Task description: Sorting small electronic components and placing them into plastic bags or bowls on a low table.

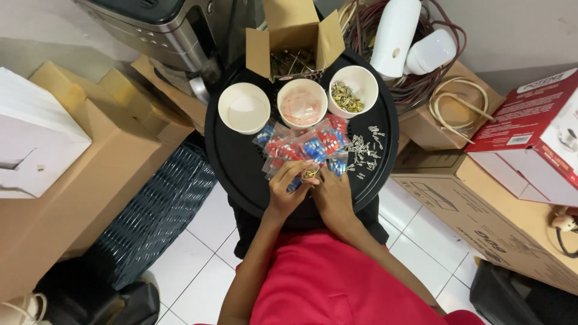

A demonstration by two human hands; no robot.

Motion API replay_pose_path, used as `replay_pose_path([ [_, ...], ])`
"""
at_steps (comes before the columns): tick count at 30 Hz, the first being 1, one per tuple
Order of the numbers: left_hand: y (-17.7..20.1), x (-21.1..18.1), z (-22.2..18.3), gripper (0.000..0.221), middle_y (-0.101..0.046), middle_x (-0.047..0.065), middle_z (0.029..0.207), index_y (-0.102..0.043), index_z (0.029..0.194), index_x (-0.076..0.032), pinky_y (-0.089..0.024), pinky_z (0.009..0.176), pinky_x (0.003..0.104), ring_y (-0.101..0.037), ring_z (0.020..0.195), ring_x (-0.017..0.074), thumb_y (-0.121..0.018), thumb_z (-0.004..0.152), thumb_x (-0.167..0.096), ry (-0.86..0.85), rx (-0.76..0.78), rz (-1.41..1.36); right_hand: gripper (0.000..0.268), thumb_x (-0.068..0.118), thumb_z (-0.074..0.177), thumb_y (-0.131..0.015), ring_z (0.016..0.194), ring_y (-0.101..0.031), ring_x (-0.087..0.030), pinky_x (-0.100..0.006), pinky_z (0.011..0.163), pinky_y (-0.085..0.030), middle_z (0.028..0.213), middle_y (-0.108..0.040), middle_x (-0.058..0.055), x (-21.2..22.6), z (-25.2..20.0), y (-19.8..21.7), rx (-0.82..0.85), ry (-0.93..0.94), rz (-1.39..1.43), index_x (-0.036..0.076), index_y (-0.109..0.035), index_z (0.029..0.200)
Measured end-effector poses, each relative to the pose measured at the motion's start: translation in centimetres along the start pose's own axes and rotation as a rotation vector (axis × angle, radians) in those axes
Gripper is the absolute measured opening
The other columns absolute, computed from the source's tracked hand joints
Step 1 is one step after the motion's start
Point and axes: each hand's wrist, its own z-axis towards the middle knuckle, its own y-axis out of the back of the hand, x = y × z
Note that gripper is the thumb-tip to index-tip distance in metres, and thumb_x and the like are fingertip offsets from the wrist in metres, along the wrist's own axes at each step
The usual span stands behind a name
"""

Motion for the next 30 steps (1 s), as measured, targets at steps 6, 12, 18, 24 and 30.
replay_pose_path([
  [6, 0.3, 0.0, 0.0, 0.031, -0.077, 0.008, 0.093, -0.077, 0.106, -0.002, -0.061, 0.071, 0.035, -0.075, 0.079, 0.0255, -0.086, 0.083, -0.021, 0.018, 0.022, 0.003, 0.008, 0.030, 0.097, -0.069, 0.077, -0.067, -0.021, -0.035, 0.067, -0.043, 0.087, -0.064, 0.005, -0.2, 0.9, 8.0, -0.064, -0.109, 0.452, 0.022, -0.070, 0.095],
  [12, 0.1, 1.1, -1.3, 0.036, -0.077, 0.011, 0.097, -0.077, 0.110, -0.002, -0.061, 0.073, 0.038, -0.075, 0.085, 0.0299, -0.086, 0.082, -0.023, 0.052, 0.078, -0.033, 0.010, 0.017, 0.092, -0.077, 0.074, -0.065, -0.014, -0.025, 0.070, -0.051, 0.089, -0.067, 0.004, 1.7, 2.7, 11.6, -0.291, 0.020, 0.728, 0.019, -0.081, 0.101],
  [18, 0.2, 0.2, -0.1, 0.032, -0.077, 0.008, 0.094, -0.077, 0.106, -0.003, -0.061, 0.072, 0.034, -0.075, 0.079, 0.0254, -0.088, 0.080, -0.019, 0.043, 0.014, 0.017, 0.007, 0.016, 0.096, -0.073, 0.089, -0.071, -0.028, -0.037, 0.075, -0.052, 0.097, -0.070, -0.004, -0.9, 2.1, 9.2, -0.221, 0.028, 0.426, 0.015, -0.077, 0.101],
  [24, 0.0, 0.1, -0.2, 0.031, -0.077, 0.009, 0.091, -0.077, 0.104, -0.003, -0.060, 0.069, 0.036, -0.074, 0.077, 0.0276, -0.084, 0.084, -0.026, 0.059, 0.013, -0.009, 0.015, 0.017, 0.088, -0.071, 0.094, -0.071, -0.027, -0.037, 0.078, -0.050, 0.105, -0.071, -0.002, -2.3, 0.6, 2.4, 0.108, 0.101, 0.091, 0.017, -0.077, 0.101],
  [30, -0.2, 0.2, 0.2, 0.029, -0.078, 0.007, 0.094, -0.078, 0.106, -0.004, -0.061, 0.071, 0.034, -0.074, 0.078, 0.0248, -0.084, 0.085, -0.024, 0.055, -0.001, 0.018, 0.011, 0.022, 0.096, -0.063, 0.086, -0.070, -0.026, -0.036, 0.070, -0.050, 0.099, -0.068, -0.001, -1.6, 0.7, 3.8, 0.068, 0.150, 0.004, 0.014, -0.071, 0.099],
])
